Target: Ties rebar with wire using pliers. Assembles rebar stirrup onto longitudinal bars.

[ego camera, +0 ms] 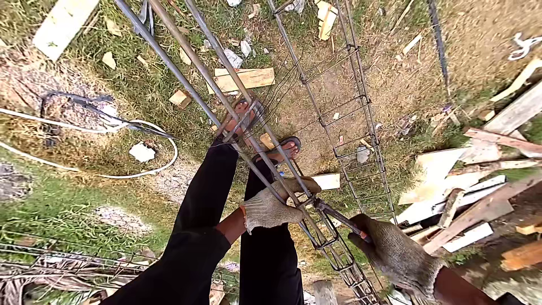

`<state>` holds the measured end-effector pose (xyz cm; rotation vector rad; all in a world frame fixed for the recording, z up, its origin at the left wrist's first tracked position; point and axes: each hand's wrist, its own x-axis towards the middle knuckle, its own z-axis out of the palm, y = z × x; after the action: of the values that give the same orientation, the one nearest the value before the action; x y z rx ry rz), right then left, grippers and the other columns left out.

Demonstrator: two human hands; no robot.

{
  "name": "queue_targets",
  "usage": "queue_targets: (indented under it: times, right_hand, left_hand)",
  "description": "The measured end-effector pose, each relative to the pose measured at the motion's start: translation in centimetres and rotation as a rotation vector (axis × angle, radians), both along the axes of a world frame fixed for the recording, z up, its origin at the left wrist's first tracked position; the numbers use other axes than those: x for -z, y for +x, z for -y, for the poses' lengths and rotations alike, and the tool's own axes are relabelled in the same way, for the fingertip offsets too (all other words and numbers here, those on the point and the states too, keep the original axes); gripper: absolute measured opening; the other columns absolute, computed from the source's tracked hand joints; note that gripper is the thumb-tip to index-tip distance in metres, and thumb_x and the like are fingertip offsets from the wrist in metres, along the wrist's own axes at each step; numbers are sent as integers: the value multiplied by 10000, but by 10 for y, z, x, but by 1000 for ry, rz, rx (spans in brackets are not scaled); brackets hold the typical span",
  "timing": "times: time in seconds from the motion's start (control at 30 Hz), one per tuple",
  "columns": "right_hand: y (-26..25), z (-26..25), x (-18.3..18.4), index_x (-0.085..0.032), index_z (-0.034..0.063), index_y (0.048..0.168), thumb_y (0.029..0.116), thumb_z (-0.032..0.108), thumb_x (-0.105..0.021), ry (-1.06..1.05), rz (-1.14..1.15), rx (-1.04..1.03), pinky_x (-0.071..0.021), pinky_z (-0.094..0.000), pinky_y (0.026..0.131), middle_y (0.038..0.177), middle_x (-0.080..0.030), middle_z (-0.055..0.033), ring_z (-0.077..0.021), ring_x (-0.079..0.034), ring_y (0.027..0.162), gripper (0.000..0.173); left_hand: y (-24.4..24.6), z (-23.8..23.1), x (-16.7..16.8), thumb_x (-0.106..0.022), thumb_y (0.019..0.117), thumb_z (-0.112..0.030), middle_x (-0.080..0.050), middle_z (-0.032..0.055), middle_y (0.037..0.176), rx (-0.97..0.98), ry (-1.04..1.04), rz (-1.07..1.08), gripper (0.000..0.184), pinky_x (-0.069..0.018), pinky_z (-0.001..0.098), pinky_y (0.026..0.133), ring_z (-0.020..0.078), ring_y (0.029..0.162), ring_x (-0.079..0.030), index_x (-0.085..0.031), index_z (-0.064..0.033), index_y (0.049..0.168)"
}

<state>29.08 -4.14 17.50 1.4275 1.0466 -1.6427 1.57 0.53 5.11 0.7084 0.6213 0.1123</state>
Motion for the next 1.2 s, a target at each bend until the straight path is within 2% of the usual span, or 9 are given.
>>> queue_targets:
  times: [0.33, 0.43, 0.5, 0.6, 0.73, 0.83, 1.03, 1.1, 1.2]
  right_hand:
    - [-16, 35, -14, -641, 165, 1059, 1025, 404, -546, -1032, -569, 1506, -545, -318, 521, 709, -588, 7, -124, -589, 561, 260]
    - [-22, 39, -21, -644, 100, 1217, 1003, 455, -597, -833, -436, 1433, -641, -453, 642, 828, -706, -114, -247, -716, 682, 417]
    - [-26, 31, -25, -590, 73, 1226, 981, 406, -629, -680, -303, 1366, -648, -489, 665, 860, -720, -149, -299, -739, 717, 415]
    - [-28, 19, -32, -567, 78, 1192, 909, 285, -727, -546, -156, 1247, -635, -452, 605, 796, -684, -130, -280, -709, 639, 386]
    - [-12, 19, -31, -584, 97, 1134, 879, 267, -732, -657, -305, 1259, -623, -418, 570, 775, -682, -102, -243, -698, 614, 340]
    - [2, 25, -23, -579, 88, 1116, 905, 312, -695, -751, -405, 1263, -621, -416, 549, 771, -680, -113, -248, -701, 603, 329]
    - [-10, 12, -42, -621, 146, 1219, 794, 595, -746, -172, 26, 389, -567, -532, 735, 948, -691, -87, -271, -688, 835, 631]
    - [-22, 5, -66, -558, 125, 1386, 826, 420, -736, 87, 193, 68, -568, -588, 750, 1091, -693, -152, -371, -703, 933, 657]
    - [-35, 21, -72, -656, 89, 1281, 807, 209, -781, 382, 396, -171, -562, -555, 637, 987, -705, -188, -418, -706, 833, 505]
  left_hand:
    - [-5, 9, -18, -815, 791, -149, -580, -30, 1467, -43, 77, -297, 667, -553, 355, 1025, 111, 1292, -582, -607, -176, 1424]
    - [-11, 36, -61, -822, 828, -440, -559, -6, 1477, -101, 173, -825, 769, -555, 435, 1037, 146, 1285, -589, -521, -215, 1499]
    - [-4, 43, -93, -734, 902, -435, -681, 72, 1215, -126, 136, -995, 560, -585, 445, 923, 186, 1085, -673, -623, -88, 1326]
    - [21, 45, -128, -602, 991, -458, -717, 40, 927, -12, -241, -814, 420, -603, 395, 747, 158, 815, -696, -698, -80, 1149]
    - [70, 43, -109, -536, 1057, -366, -694, 91, 1023, -181, -715, -335, 388, -590, 391, 827, 192, 922, -673, -660, -27, 1197]
    - [105, 45, -99, -564, 1017, -163, -697, 148, 844, -445, -864, -389, 205, -582, 379, 712, 214, 764, -678, -646, 22, 988]
    - [139, 50, -103, -593, 992, -70, -604, 115, 644, -738, -806, -811, 117, -533, 311, 524, 184, 549, -609, -580, 29, 932]
    - [153, 47, -104, -582, 1003, -68, -603, 121, 648, -801, -793, -886, 119, -529, 309, 524, 186, 545, -604, -580, 36, 945]
    - [166, 44, -109, -569, 1020, -102, -590, 116, 655, -830, -805, -973, 150, -522, 313, 513, 191, 530, -587, -588, 22, 938]
